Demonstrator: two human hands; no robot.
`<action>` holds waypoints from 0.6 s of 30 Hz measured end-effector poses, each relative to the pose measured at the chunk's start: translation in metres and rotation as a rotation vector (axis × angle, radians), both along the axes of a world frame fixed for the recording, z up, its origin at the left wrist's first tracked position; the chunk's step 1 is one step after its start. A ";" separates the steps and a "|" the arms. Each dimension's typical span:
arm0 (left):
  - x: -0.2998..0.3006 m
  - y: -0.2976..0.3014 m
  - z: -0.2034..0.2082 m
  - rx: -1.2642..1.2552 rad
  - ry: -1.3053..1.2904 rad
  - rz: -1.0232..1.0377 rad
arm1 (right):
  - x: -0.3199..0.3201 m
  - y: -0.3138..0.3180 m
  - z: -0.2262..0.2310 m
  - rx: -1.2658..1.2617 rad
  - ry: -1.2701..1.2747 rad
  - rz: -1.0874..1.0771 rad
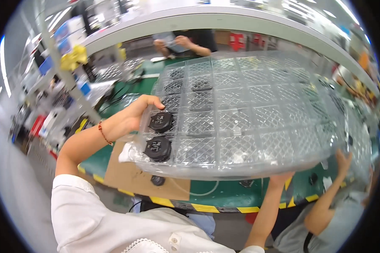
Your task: The person applies sealant to the back of smartwatch cases using a sealant dispenser, then organizes the cases into protective trays.
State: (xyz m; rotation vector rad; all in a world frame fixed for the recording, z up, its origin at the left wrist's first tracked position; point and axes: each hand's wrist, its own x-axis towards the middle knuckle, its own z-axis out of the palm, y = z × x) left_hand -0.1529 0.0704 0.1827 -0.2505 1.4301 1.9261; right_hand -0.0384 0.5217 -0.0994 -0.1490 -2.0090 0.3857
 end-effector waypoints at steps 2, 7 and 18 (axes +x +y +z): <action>0.026 -0.034 0.009 -0.096 0.048 0.130 | -0.010 -0.019 -0.006 -0.361 0.040 0.280; 0.073 -0.138 -0.010 -0.152 0.069 0.366 | -0.011 -0.067 0.006 -0.298 -0.126 0.466; 0.115 -0.232 -0.089 -0.205 0.391 0.433 | 0.009 -0.170 0.125 -0.132 -0.772 0.852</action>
